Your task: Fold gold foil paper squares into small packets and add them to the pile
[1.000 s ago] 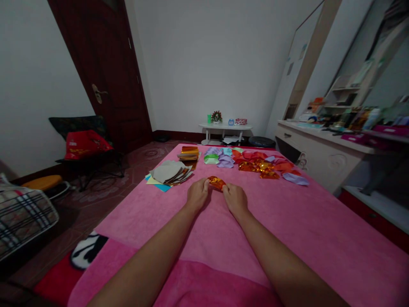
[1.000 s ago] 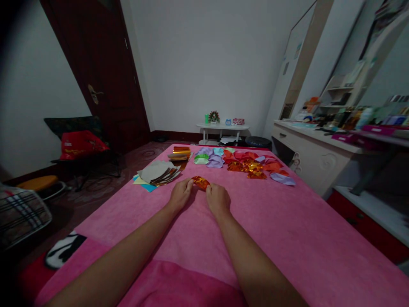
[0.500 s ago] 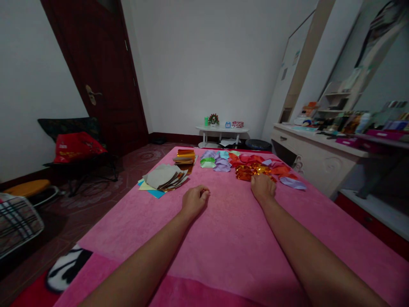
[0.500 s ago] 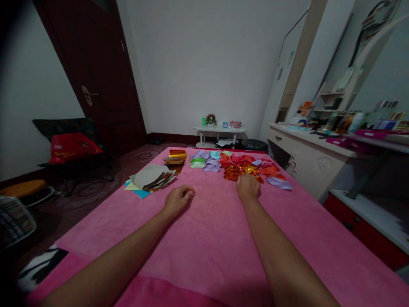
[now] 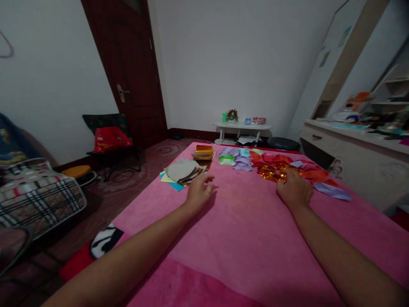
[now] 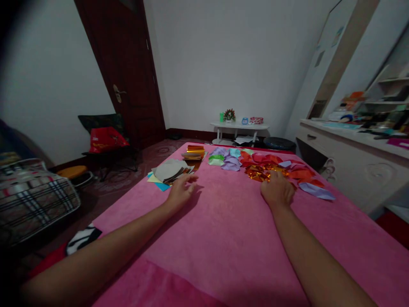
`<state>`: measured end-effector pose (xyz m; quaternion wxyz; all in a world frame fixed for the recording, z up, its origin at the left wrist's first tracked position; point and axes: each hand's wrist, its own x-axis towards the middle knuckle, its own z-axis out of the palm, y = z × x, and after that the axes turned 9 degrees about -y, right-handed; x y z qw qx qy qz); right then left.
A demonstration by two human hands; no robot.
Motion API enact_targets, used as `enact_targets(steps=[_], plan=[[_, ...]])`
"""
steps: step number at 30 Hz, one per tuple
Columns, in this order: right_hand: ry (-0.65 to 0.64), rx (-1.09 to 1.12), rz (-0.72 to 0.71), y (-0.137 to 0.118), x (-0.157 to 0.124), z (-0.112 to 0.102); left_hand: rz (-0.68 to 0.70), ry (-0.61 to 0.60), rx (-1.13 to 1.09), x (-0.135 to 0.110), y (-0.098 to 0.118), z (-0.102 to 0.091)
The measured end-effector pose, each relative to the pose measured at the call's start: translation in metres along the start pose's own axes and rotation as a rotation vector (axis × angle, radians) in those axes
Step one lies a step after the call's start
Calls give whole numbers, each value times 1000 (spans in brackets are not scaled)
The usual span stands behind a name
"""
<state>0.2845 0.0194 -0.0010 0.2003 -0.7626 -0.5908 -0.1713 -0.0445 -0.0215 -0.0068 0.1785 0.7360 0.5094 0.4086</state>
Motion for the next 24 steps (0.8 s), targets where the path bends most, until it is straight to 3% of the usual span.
enact_targets(steps=[3,7,14,24], plan=[[75,21,-121,-6,-6,1,-85,175,14,11,-22,-42],[78,32,-247,-14,-10,2,-181,178,-38,29,-50,-78],[57,79,-287,-11,-10,5,-281,-19,-241,28,-69,-90],[2,142,-320,-9,-8,10,-359,-80,-366,22,-82,-100]])
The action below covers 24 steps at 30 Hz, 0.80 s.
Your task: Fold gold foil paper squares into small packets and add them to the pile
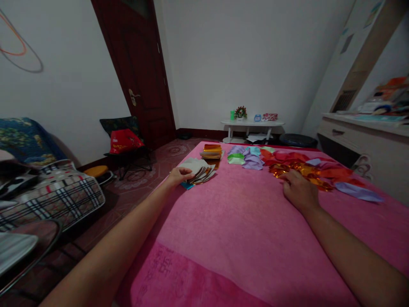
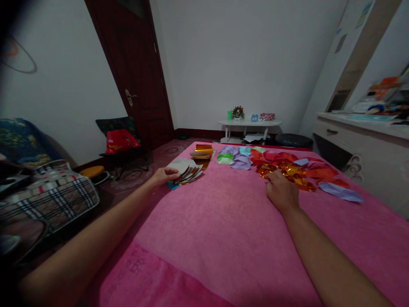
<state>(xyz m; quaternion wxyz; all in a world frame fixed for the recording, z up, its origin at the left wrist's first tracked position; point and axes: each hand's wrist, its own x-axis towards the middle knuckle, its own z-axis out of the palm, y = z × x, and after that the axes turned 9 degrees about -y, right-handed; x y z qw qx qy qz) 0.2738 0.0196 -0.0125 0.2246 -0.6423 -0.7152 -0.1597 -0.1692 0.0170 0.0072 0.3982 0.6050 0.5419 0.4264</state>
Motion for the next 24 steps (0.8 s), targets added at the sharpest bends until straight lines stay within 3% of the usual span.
enact_targets(steps=[4,8,12,14,16,19,24], plan=[[-20,31,2,2,0,1,-23,-1,27,2,-7,-5],[-35,37,-8,4,1,2,9,93,89,2,-6,-5],[-5,66,-12,0,0,-2,169,253,174,-8,23,12],[39,125,-30,-9,-3,-7,278,256,213,-16,44,29],[47,215,-94,-23,-9,-14,387,155,258,-25,63,51],[-40,396,-261,-49,-23,-25,713,-138,454,-37,79,87],[-127,484,-472,-72,-50,-38,897,-420,544,-58,78,127]])
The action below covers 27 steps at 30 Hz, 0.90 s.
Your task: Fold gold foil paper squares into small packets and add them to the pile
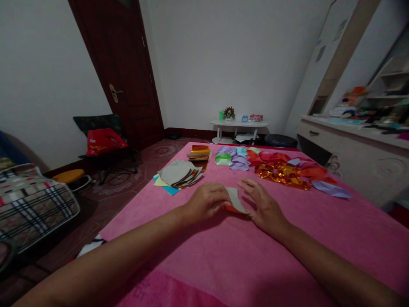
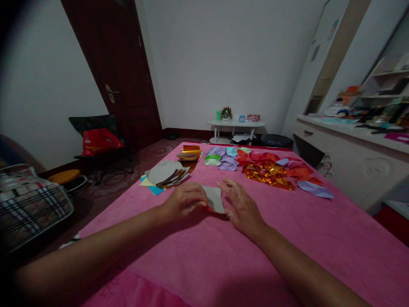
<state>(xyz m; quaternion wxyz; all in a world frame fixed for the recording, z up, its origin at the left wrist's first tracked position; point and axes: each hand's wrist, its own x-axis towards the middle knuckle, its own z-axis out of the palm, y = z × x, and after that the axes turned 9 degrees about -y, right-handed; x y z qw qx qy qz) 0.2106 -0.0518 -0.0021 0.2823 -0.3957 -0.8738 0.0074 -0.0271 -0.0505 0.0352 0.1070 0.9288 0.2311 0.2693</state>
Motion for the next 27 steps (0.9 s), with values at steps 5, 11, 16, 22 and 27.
enact_targets(steps=[5,11,16,22,27], plan=[[-103,54,-165,-4,-23,-10,65,-82,-104,-8,9,12],[-206,185,-159,-3,-38,-17,58,-311,-208,-14,-4,22],[-217,251,-82,-12,-36,-19,38,-356,-317,-10,-14,24],[-216,392,189,-16,-23,-17,-200,-250,-566,-2,-18,26],[-143,492,434,-5,-10,-8,-269,-156,-739,6,-17,25]])
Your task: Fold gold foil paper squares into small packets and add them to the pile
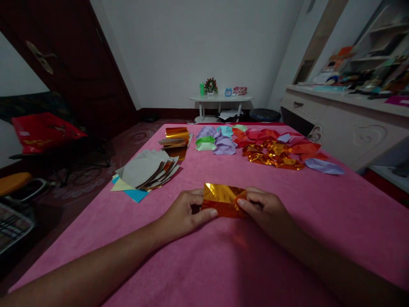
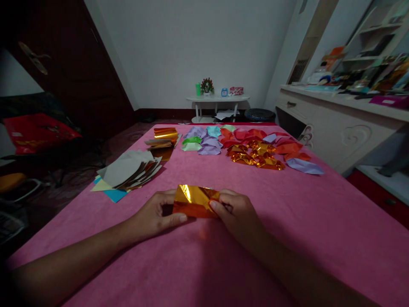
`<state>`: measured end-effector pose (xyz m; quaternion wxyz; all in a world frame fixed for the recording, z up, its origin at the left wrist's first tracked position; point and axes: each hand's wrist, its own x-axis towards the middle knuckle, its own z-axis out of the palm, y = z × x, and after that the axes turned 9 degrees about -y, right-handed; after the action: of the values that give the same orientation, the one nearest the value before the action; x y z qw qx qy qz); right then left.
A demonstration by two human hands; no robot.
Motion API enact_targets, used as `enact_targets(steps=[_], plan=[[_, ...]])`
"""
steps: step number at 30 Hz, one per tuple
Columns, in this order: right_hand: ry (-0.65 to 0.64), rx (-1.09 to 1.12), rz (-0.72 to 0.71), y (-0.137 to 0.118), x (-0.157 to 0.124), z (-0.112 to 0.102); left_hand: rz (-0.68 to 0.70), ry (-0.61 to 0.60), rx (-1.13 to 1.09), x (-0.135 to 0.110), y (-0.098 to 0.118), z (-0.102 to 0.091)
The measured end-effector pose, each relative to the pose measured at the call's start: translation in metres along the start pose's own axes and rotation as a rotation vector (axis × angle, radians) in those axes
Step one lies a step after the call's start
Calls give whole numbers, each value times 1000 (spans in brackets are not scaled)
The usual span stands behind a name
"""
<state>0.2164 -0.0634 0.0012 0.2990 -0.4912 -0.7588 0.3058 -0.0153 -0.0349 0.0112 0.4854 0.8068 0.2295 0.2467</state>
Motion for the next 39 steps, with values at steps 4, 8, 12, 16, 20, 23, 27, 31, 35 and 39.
enact_targets(steps=[4,8,12,16,20,23,27,31,35,39], plan=[[46,40,108,6,17,2,-38,75,-21,1,-3,0],[-41,34,175,4,26,5,-103,198,162,-3,-8,3],[-23,132,248,3,24,11,-77,299,297,-9,-12,5],[-18,257,293,3,20,18,-93,319,243,-10,-13,3],[118,402,275,-5,16,19,-21,331,33,-8,-13,0],[219,327,169,-10,14,17,-13,315,-149,-7,-13,0],[280,155,5,-10,13,16,-30,304,-267,-8,-9,0],[185,267,9,-10,14,15,30,322,-183,-10,-3,1],[137,344,38,-12,14,16,34,303,-129,-10,0,3],[104,292,31,-16,12,18,-46,363,-195,-8,-2,3]])
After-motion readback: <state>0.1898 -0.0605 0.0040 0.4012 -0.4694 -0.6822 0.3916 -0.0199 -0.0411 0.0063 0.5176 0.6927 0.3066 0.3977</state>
